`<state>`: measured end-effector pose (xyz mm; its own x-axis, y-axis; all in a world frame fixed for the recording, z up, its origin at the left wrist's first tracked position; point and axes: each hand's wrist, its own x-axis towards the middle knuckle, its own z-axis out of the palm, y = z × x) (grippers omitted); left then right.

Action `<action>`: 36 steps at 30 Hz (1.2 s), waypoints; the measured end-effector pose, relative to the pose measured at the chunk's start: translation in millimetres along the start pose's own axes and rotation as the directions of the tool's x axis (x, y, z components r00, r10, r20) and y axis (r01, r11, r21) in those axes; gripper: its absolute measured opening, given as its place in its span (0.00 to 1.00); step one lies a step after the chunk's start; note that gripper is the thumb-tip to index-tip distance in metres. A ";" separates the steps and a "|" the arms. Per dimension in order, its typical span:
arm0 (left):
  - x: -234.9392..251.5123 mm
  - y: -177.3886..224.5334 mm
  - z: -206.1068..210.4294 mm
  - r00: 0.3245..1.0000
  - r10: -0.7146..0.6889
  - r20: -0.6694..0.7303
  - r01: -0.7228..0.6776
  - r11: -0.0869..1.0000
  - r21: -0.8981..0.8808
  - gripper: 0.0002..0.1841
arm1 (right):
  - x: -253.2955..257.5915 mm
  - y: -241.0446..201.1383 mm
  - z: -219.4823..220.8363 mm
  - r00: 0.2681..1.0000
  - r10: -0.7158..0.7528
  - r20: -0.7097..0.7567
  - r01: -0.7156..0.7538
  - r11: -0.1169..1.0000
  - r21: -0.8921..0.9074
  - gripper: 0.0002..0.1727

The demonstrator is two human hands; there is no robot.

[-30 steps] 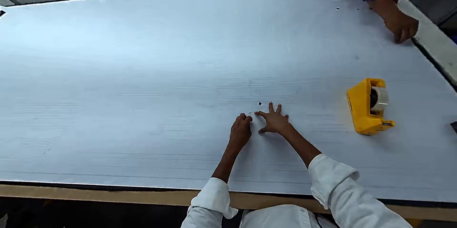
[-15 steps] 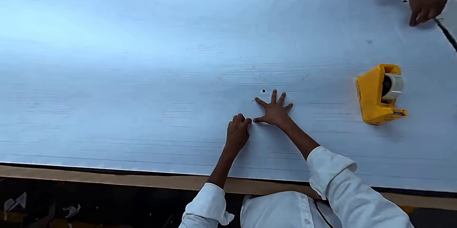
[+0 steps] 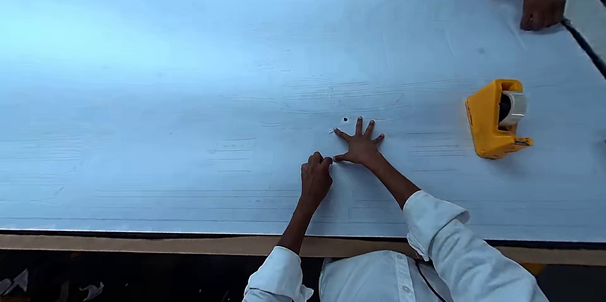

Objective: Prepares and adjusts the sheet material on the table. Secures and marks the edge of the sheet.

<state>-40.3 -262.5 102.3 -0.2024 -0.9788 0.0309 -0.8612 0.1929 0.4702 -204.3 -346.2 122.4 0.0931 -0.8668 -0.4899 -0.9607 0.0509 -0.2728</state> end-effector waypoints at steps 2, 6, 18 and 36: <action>-1.1 -0.7 3.9 1.000 0.012 0.001 -0.012 1.000 0.029 0.11 | 0.4 -0.4 -1.2 1.000 0.008 0.009 -0.007 1.000 -0.004 0.59; -14.1 -2.8 -9.6 0.997 0.073 0.020 -0.074 0.997 0.021 0.10 | -2.8 -1.7 -2.1 1.000 0.009 0.012 -0.009 1.000 0.007 0.58; -5.6 -3.2 -0.1 0.998 0.071 -0.002 -0.070 0.995 0.071 0.12 | 0.2 -0.7 0.4 1.000 0.008 0.008 -0.008 1.000 -0.010 0.59; -16.5 -4.7 4.3 1.000 0.000 -0.031 0.001 1.000 0.013 0.13 | -0.3 -0.4 -1.0 1.000 0.001 0.006 -0.001 1.000 0.001 0.58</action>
<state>-34.9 -247.0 95.8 -0.1873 -0.9806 0.0582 -0.8675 0.1930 0.4584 -204.2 -346.4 123.4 0.0940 -0.8635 -0.4954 -0.9606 0.0521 -0.2731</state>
